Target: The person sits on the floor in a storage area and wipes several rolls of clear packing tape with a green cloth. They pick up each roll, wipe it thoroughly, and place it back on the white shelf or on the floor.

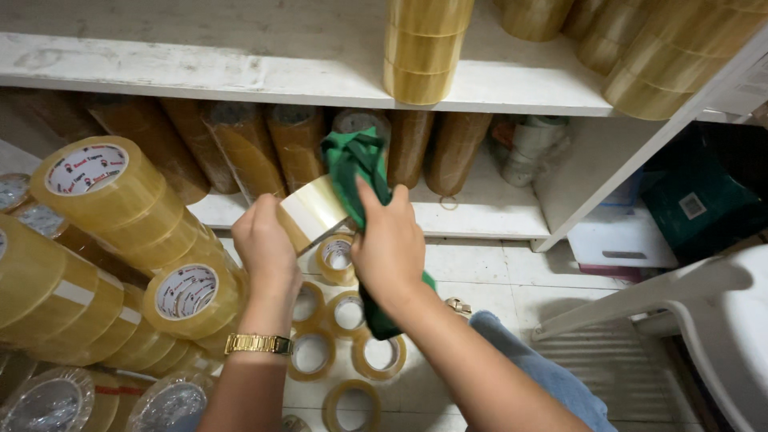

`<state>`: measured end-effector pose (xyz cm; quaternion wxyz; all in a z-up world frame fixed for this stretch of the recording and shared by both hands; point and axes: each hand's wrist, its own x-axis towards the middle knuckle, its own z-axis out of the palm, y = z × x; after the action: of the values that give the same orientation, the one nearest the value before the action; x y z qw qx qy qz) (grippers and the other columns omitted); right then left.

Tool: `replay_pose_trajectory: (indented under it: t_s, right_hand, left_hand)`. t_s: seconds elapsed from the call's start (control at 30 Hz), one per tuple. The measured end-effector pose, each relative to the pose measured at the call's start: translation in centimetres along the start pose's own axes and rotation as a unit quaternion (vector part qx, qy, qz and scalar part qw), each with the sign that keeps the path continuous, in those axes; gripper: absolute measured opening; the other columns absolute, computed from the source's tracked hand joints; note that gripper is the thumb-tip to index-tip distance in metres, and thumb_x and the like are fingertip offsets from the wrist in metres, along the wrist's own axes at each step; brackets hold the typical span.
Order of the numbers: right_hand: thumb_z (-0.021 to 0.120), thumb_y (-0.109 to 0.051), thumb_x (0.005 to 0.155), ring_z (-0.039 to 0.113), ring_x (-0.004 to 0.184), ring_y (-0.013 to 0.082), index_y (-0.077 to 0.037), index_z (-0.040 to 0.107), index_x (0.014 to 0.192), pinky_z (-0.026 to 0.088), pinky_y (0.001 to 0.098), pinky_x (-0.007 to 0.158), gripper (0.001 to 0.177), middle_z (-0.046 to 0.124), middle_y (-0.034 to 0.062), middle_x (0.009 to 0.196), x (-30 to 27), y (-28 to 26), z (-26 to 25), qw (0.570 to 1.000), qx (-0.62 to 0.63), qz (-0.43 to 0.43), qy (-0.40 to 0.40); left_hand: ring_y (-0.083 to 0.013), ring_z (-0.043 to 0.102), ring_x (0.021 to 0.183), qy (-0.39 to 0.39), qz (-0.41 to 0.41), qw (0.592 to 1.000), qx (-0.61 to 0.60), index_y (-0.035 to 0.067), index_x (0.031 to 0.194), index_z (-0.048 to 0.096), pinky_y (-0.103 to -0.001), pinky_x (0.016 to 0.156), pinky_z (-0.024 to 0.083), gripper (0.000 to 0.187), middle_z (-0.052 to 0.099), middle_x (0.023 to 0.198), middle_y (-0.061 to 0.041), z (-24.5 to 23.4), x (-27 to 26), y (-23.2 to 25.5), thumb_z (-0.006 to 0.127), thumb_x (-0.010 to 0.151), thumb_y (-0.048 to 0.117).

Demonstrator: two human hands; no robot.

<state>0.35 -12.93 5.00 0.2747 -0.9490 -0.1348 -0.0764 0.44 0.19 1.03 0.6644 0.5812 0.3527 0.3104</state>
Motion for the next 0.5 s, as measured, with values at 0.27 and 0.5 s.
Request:
replay_pose_trajectory:
  t_s: [0.27, 0.5]
  right_hand:
    - [0.067, -0.012, 0.088, 0.058, 0.090, 0.0366, -0.045, 0.054, 0.143, 0.048, 0.0522, 0.071, 0.065, 0.051, 0.0113, 0.102, -1.6, -0.8, 0.7, 0.960, -0.156, -0.220, 0.076]
    - [0.071, -0.007, 0.080, 0.063, 0.096, 0.0433, -0.030, 0.051, 0.147, 0.056, 0.0542, 0.074, 0.073, 0.047, 0.0134, 0.106, 0.2, 0.6, 0.3, 0.996, -0.069, -0.045, 0.035]
  left_hand:
    - [-0.0129, 0.063, 0.084, 0.035, 0.060, 0.990, 0.121, 0.023, 0.077, 0.077, -0.031, 0.085, 0.051, 0.027, 0.068, 0.072, 0.003, -0.2, 2.9, -2.8, 0.060, 0.088, 0.041]
    - [-0.0141, 0.054, 0.070, 0.015, 0.002, 0.998, 0.054, 0.019, 0.067, 0.069, -0.031, 0.067, 0.046, 0.025, 0.056, 0.063, 0.003, 0.1, 2.0, -2.3, 0.059, 0.080, 0.038]
